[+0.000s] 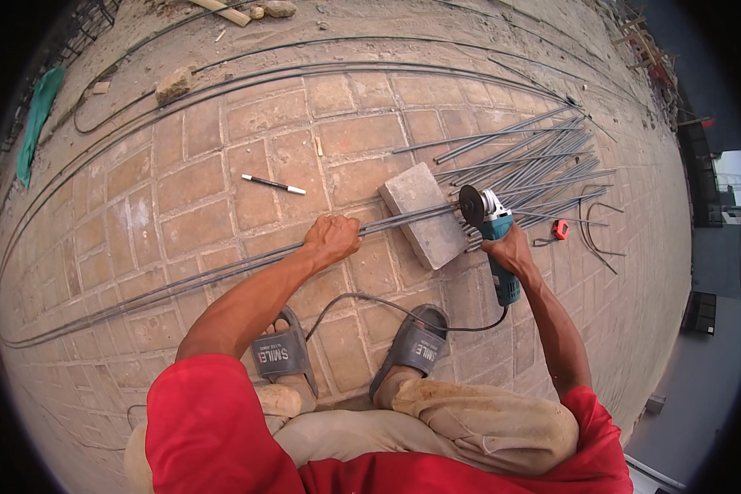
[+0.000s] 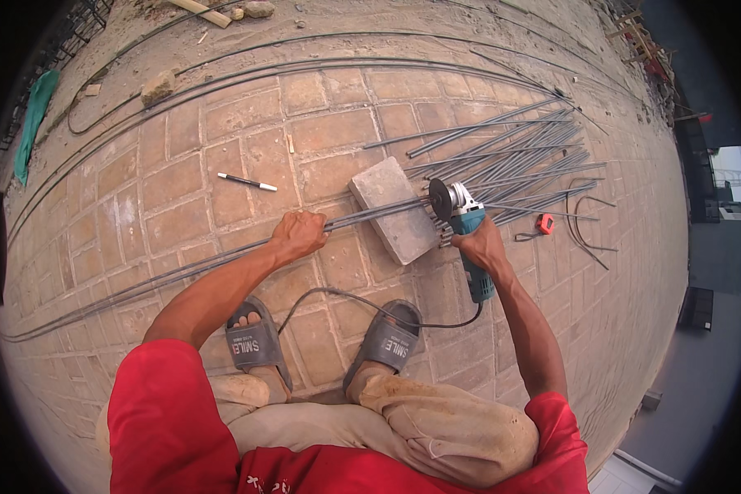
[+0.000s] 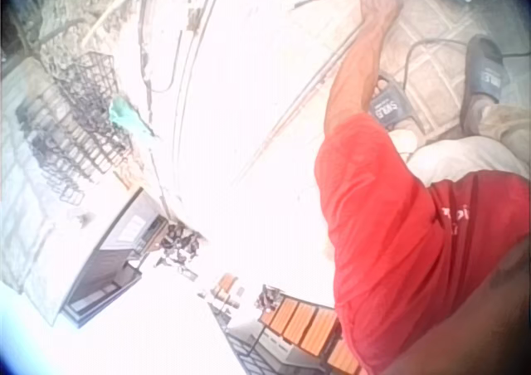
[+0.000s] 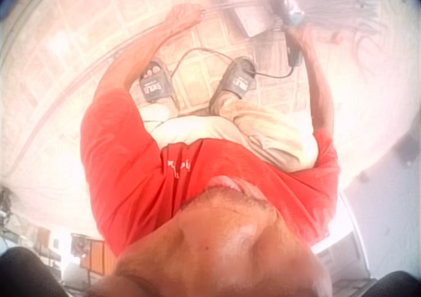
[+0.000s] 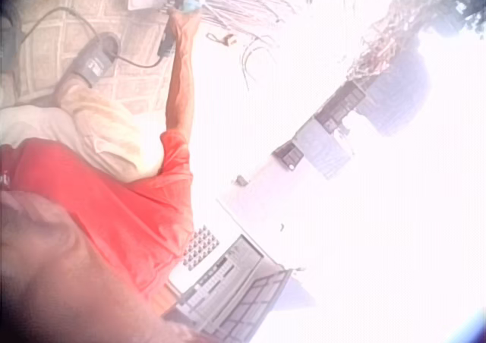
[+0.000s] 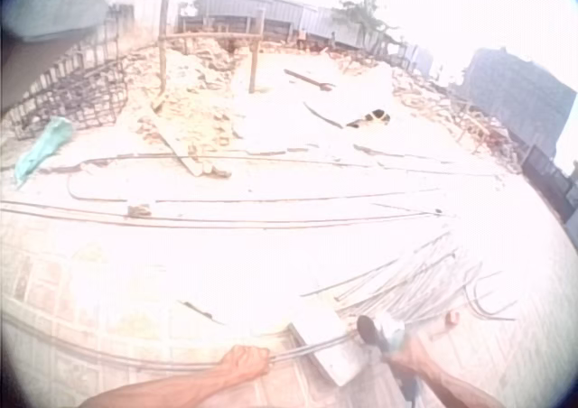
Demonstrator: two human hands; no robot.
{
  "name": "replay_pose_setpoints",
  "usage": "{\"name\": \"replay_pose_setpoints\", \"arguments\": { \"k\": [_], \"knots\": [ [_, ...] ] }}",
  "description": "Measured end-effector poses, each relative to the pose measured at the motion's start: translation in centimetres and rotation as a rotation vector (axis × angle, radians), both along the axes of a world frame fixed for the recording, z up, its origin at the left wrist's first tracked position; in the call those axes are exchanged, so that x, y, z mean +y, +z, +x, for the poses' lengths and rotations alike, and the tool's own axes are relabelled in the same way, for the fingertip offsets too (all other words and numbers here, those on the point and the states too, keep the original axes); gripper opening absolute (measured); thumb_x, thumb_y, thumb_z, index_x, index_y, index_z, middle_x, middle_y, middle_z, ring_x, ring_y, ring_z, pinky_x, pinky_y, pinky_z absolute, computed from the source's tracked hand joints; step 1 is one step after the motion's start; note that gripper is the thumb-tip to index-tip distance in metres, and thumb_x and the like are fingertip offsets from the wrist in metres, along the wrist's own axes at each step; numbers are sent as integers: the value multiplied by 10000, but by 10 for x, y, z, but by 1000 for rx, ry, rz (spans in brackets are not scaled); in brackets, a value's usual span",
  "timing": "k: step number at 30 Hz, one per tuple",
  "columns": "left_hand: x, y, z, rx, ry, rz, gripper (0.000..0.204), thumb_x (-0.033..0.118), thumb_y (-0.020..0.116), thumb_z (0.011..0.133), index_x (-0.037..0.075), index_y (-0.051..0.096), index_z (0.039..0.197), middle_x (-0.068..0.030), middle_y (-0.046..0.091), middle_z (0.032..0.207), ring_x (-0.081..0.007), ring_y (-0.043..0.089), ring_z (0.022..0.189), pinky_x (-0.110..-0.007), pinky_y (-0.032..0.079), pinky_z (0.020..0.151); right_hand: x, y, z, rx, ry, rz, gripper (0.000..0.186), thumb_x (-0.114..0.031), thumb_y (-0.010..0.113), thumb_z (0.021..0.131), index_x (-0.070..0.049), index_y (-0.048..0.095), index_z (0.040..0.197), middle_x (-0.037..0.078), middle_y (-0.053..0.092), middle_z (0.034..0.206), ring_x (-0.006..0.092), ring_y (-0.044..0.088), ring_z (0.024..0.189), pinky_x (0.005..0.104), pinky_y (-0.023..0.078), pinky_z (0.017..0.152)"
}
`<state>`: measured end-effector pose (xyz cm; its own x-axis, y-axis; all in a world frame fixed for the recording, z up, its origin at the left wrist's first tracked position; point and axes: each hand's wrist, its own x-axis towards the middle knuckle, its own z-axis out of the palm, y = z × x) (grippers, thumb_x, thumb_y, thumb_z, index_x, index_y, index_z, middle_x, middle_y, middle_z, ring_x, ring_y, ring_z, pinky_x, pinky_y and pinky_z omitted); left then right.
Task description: The person uses an angle grinder to cut through several thin metal rods placed on a brick on a paved patio.
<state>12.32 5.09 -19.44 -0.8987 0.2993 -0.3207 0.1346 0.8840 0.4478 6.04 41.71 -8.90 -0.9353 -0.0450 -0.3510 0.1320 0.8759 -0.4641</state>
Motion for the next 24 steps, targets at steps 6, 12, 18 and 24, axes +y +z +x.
{"name": "replay_pose_setpoints", "arguments": {
  "k": [6,12,18,24],
  "knots": [
    [0,1,-1,-13,4,-11,301,299,603,865,18,698,917,-247,703,836,-400,711,807,-497,548,750,1,-2,0,13,6,-1,530,-216,740,634,56,586,1062,159,666,897,261,641,788,381,525,751],
    [2,6,0,-15,22,0,307,301,594,873,19,702,927,-257,703,856,-404,710,823,-502,543,772,0,5,3,-46,-20,27,620,-238,747,645,73,579,1155,226,685,1025,333,674,943,384,515,864],
    [1,5,-1,-26,27,-4,321,310,586,879,16,702,933,-265,702,861,-406,710,824,-501,545,768,-1,3,1,-39,19,47,598,-234,740,640,64,589,1136,229,687,1016,338,674,948,386,512,866],
    [1,0,0,-9,25,-7,316,292,576,876,4,700,918,-271,697,837,-405,710,808,-502,547,759,-1,3,2,-47,3,22,591,-234,734,644,63,591,1135,231,686,1013,343,675,944,385,514,859]
  ]
}}
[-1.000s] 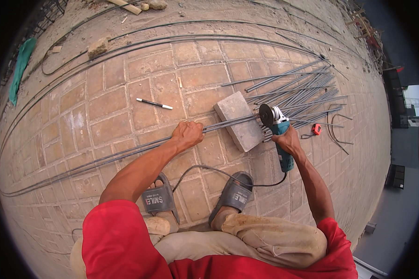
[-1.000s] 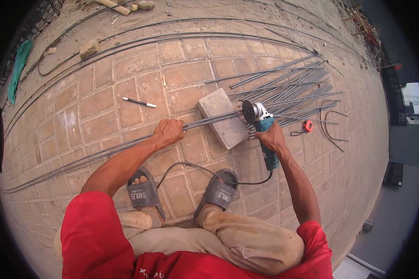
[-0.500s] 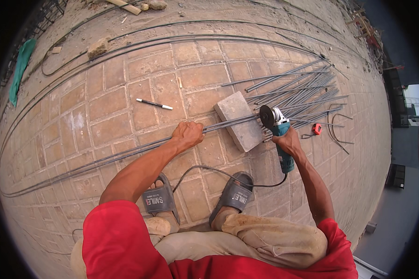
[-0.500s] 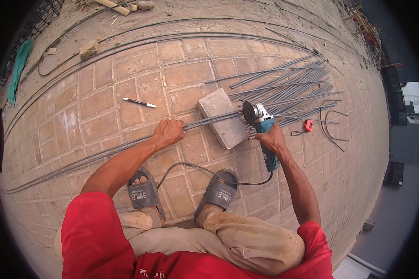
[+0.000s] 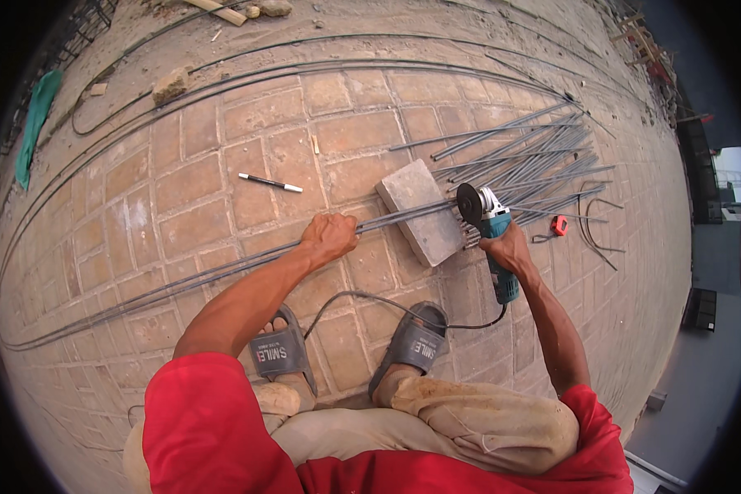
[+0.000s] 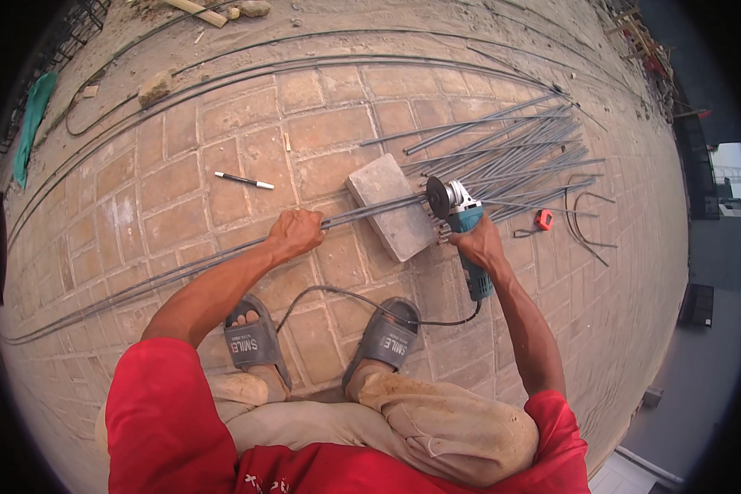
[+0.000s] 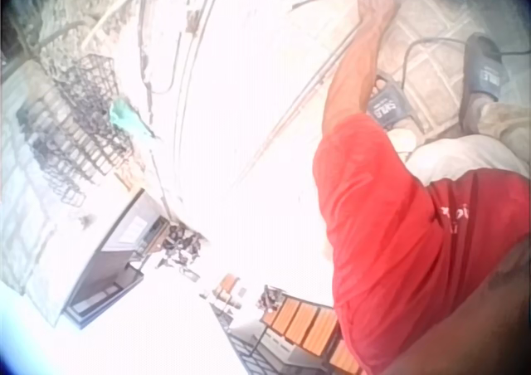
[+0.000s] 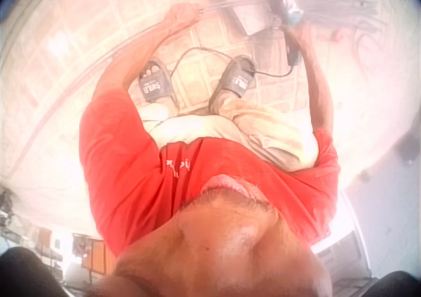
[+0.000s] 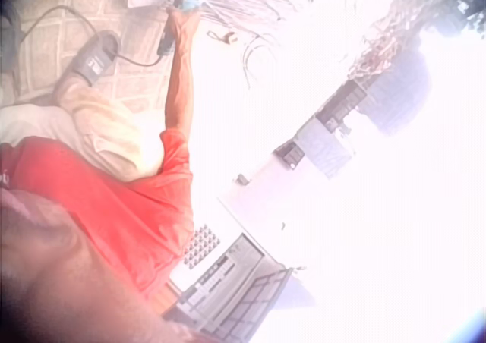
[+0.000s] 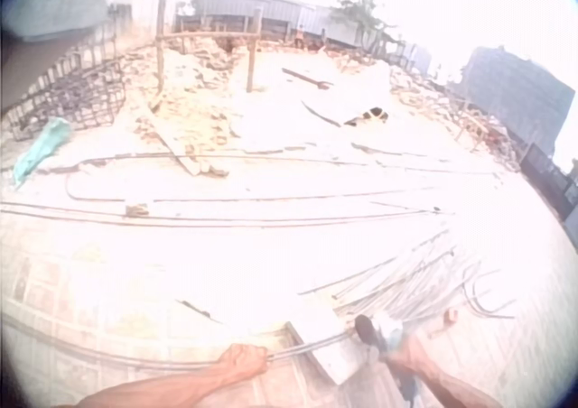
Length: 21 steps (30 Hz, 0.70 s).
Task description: The person uses an angle grinder to cut through several thin metal rods placed on a brick on a paved patio.
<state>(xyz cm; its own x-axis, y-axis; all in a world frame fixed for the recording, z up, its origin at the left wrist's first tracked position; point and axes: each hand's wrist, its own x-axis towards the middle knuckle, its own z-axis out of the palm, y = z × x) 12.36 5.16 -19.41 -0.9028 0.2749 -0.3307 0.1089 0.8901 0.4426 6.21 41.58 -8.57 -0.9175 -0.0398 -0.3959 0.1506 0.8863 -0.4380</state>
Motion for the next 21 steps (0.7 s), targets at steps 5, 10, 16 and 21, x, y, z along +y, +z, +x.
{"name": "replay_pose_setpoints", "arguments": {
  "k": [5,10,16,21],
  "knots": [
    [1,-3,0,32,-5,-5,308,277,572,871,-1,699,902,-272,694,819,-407,710,790,-500,548,747,4,-4,-1,-1,5,-4,600,-231,742,640,62,590,1141,227,685,1010,338,675,932,386,516,855],
    [1,4,0,2,-7,3,309,286,577,879,2,696,905,-270,693,811,-401,711,780,-499,546,735,3,-3,-1,-13,6,27,615,-227,750,639,65,582,1153,222,683,1012,335,672,931,392,517,855],
    [1,5,-1,-16,-15,-19,309,294,584,881,8,696,913,-270,694,818,-398,712,790,-503,544,738,4,-5,-2,-14,10,24,619,-231,749,647,73,571,1155,217,682,1007,336,672,913,400,518,844],
    [0,2,-1,-11,-5,-3,312,302,587,884,12,698,917,-264,697,827,-400,711,803,-505,540,752,3,-3,-4,-20,18,10,595,-232,751,643,75,586,1125,219,684,987,334,673,898,401,521,831]
  ]
}}
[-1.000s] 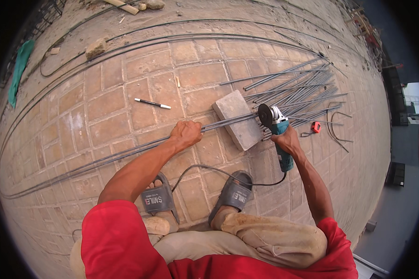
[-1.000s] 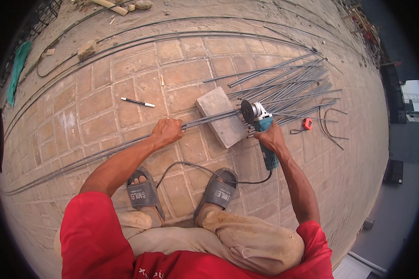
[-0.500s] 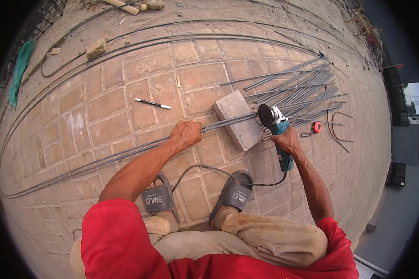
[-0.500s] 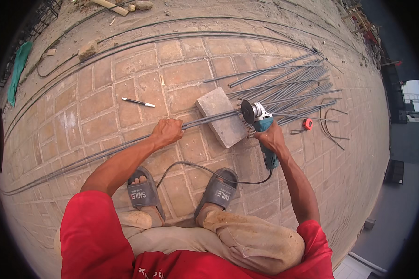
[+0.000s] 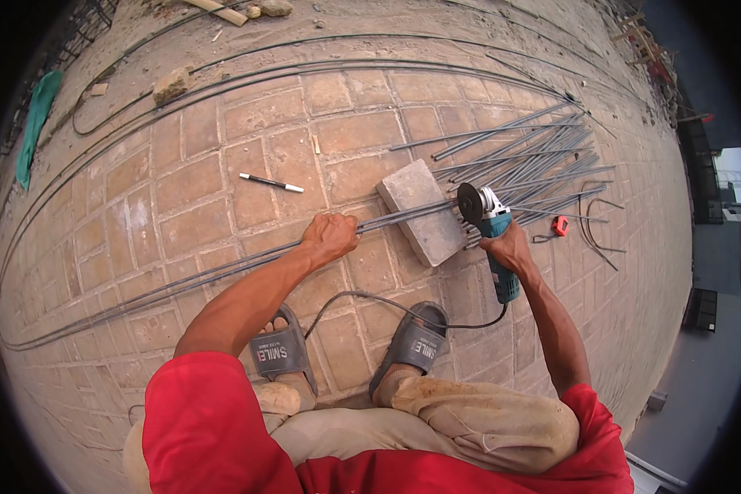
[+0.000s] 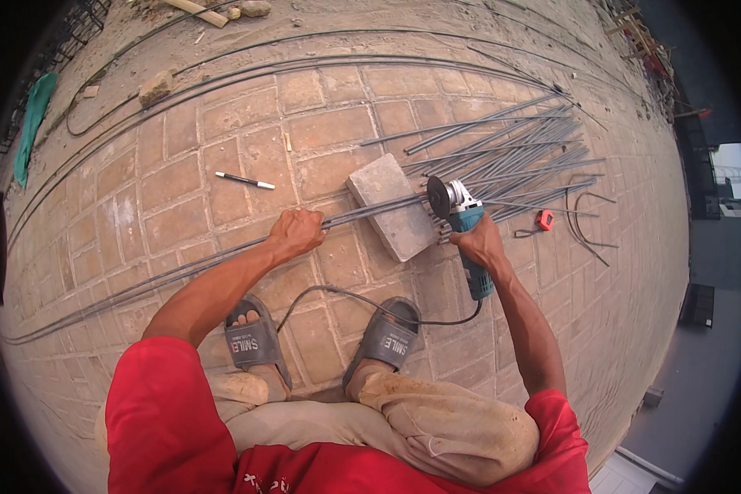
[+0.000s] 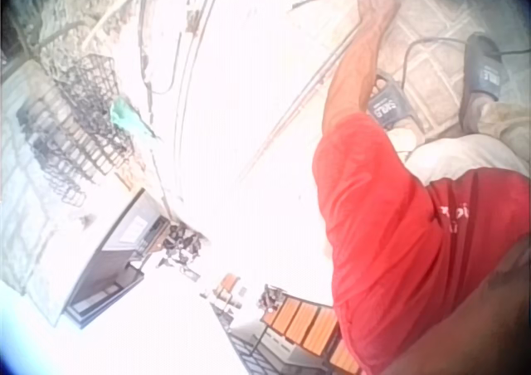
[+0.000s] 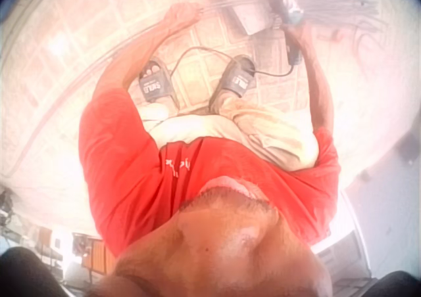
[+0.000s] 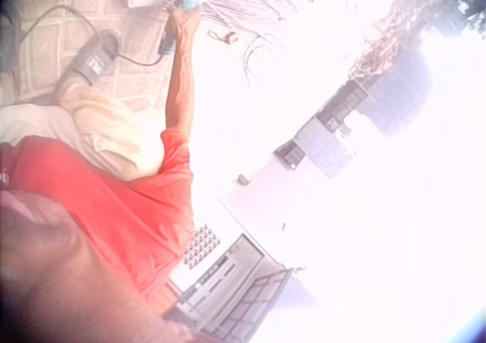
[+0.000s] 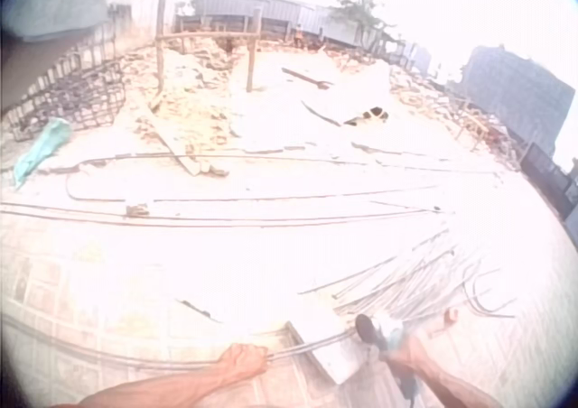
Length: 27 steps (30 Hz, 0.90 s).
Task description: The person uses an angle grinder to cut through several thin metal rods placed on a brick on a paved patio.
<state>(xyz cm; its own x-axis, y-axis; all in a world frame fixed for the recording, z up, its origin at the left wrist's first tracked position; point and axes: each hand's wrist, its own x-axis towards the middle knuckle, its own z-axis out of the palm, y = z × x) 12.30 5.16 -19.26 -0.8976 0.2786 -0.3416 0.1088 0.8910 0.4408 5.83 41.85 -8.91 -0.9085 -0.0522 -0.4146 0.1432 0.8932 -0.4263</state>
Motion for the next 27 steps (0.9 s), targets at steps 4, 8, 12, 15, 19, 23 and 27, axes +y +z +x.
{"name": "replay_pose_setpoints", "arguments": {
  "k": [4,8,12,15,19,23,27],
  "knots": [
    [1,-4,0,-7,13,8,317,309,586,889,14,699,921,-258,701,845,-401,709,822,-507,534,770,3,-3,1,45,4,-6,586,-236,749,641,78,593,1111,222,686,982,326,675,898,399,522,826],
    [0,-4,0,-7,7,7,316,306,588,886,12,698,922,-258,702,855,-401,708,826,-507,533,771,3,-4,1,28,-14,-17,595,-240,749,641,86,592,1114,224,686,987,322,677,905,390,522,830],
    [0,-3,0,3,2,1,306,294,587,876,11,699,910,-255,701,836,-397,710,812,-504,536,765,3,-4,2,27,-15,-7,605,-241,750,641,89,589,1120,225,686,1003,325,676,918,384,521,840],
    [1,-2,-1,12,-3,2,301,286,584,872,10,700,903,-254,699,821,-395,711,803,-502,538,760,6,-7,3,78,-17,-7,566,-220,737,639,50,574,1109,175,666,935,288,649,829,391,525,781],
    [1,3,0,20,-2,9,298,277,577,872,8,701,903,-255,697,808,-395,710,795,-501,543,751,0,1,4,51,-16,0,607,-241,751,646,82,585,1132,222,682,1017,331,673,927,395,520,843],
    [0,2,1,31,-3,8,294,273,575,872,9,704,898,-255,695,800,-393,710,780,-496,546,742,-6,8,5,37,-11,-14,581,-226,749,646,67,593,1122,201,685,979,316,672,893,393,522,829],
    [0,1,1,27,-1,6,296,277,583,870,9,705,890,-255,696,798,-391,714,778,-494,550,733,-13,17,5,1,-21,-23,566,-216,749,646,58,599,1118,187,685,950,301,671,868,388,524,821]
  ]
}}
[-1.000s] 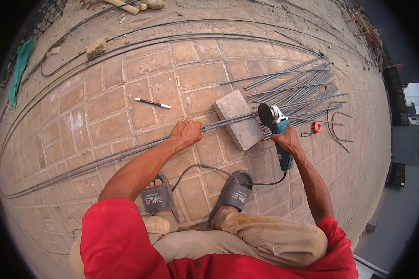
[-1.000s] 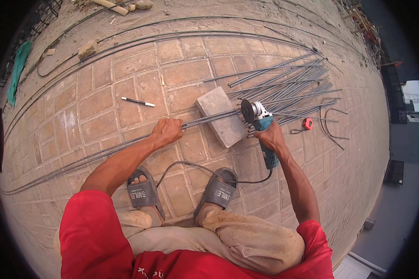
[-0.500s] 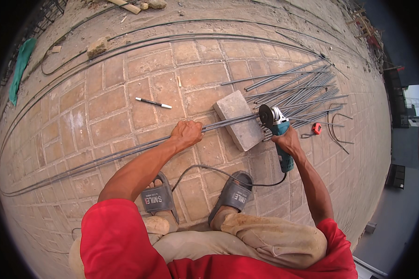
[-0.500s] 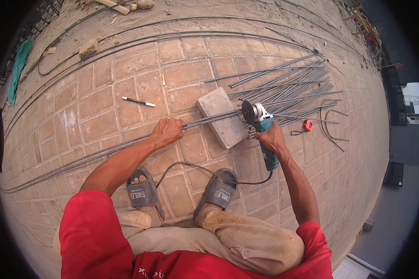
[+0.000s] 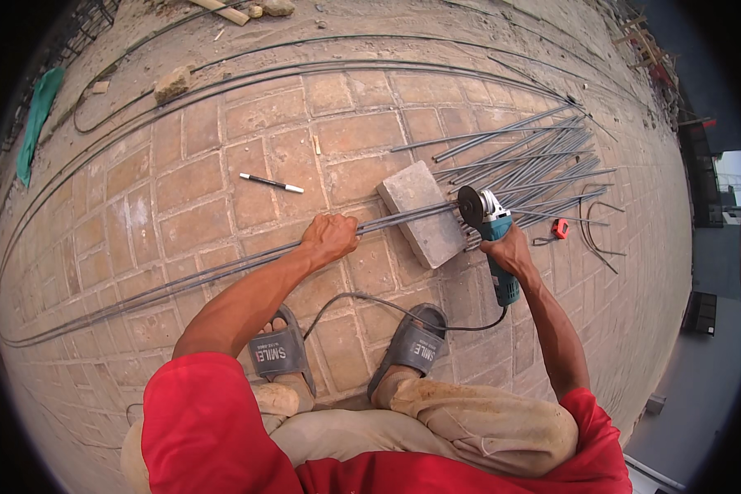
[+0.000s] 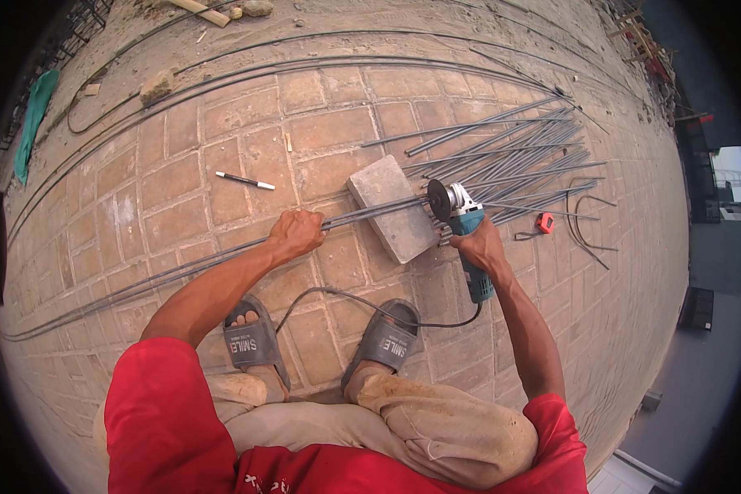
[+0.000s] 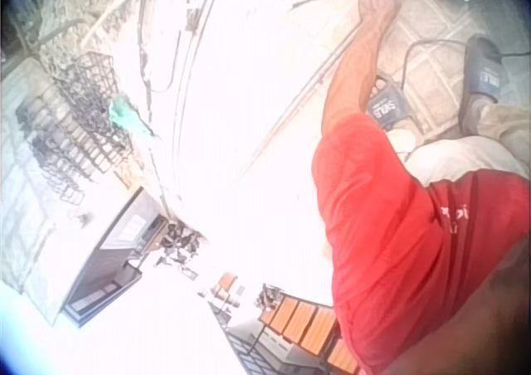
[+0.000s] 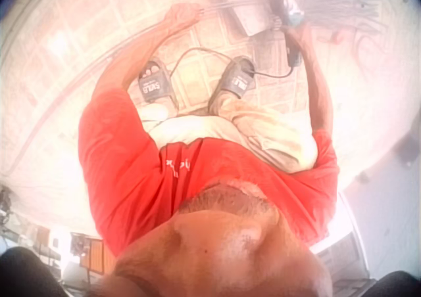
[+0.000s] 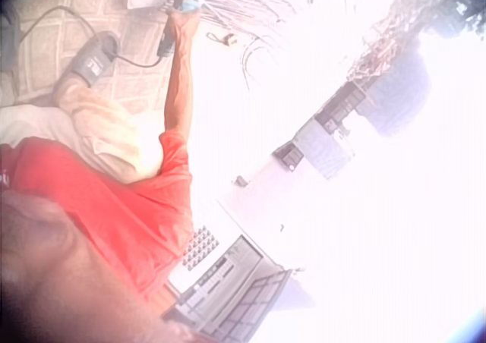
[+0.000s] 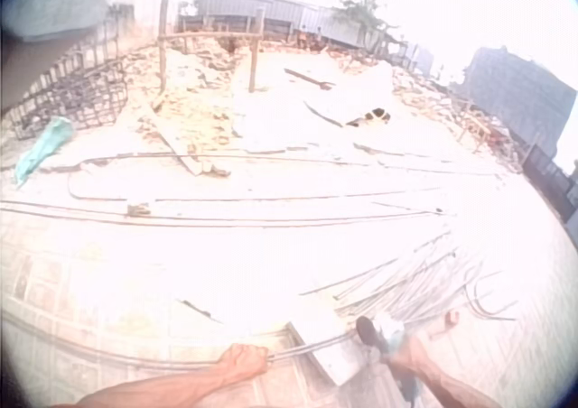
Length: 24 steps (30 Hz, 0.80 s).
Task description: The person uses an angle grinder to cut through several thin metal rods placed on a brick on a paved patio.
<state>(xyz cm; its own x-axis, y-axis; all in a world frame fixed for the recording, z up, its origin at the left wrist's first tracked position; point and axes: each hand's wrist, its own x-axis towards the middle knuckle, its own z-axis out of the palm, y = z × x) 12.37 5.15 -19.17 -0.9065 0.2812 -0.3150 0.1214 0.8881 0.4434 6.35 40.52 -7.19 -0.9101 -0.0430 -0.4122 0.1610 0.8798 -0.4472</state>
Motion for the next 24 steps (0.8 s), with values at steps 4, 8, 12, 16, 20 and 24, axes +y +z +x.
{"name": "replay_pose_setpoints", "arguments": {
  "k": [4,8,12,16,20,24],
  "knots": [
    [0,-2,0,-2,8,2,302,291,597,871,10,705,898,-254,697,804,-392,717,792,-501,554,728,6,-6,-1,-4,-5,-7,577,-224,754,643,60,600,1121,198,688,969,311,674,886,389,523,828],
    [2,1,-1,-11,-5,-18,306,303,607,873,15,703,913,-247,702,816,-397,716,792,-497,556,729,14,-14,-1,43,4,19,599,-234,761,635,72,597,1124,221,689,996,330,677,916,390,520,837],
    [1,0,0,-17,-11,-38,305,307,611,872,18,697,922,-240,706,828,-399,716,796,-491,556,730,10,-13,-2,12,3,25,606,-234,760,634,80,595,1125,229,687,997,335,677,923,391,520,841],
    [1,3,-1,-31,-7,-27,303,306,611,870,19,695,920,-241,706,831,-396,716,800,-494,553,729,9,-10,-3,-28,-6,24,596,-232,753,636,76,597,1122,227,687,993,333,676,917,391,520,841],
    [1,6,-1,-30,-13,-22,303,305,612,867,18,694,920,-242,706,834,-396,715,804,-496,552,732,11,-14,-2,0,9,31,606,-233,750,635,85,588,1124,225,684,998,325,675,907,393,520,838],
    [3,14,-3,-124,-7,-23,310,296,592,889,16,698,968,-240,711,922,-387,704,895,-490,517,822,13,-14,-3,-14,-5,37,607,-233,749,636,86,582,1124,217,682,995,321,673,897,395,519,839]
  ]
}}
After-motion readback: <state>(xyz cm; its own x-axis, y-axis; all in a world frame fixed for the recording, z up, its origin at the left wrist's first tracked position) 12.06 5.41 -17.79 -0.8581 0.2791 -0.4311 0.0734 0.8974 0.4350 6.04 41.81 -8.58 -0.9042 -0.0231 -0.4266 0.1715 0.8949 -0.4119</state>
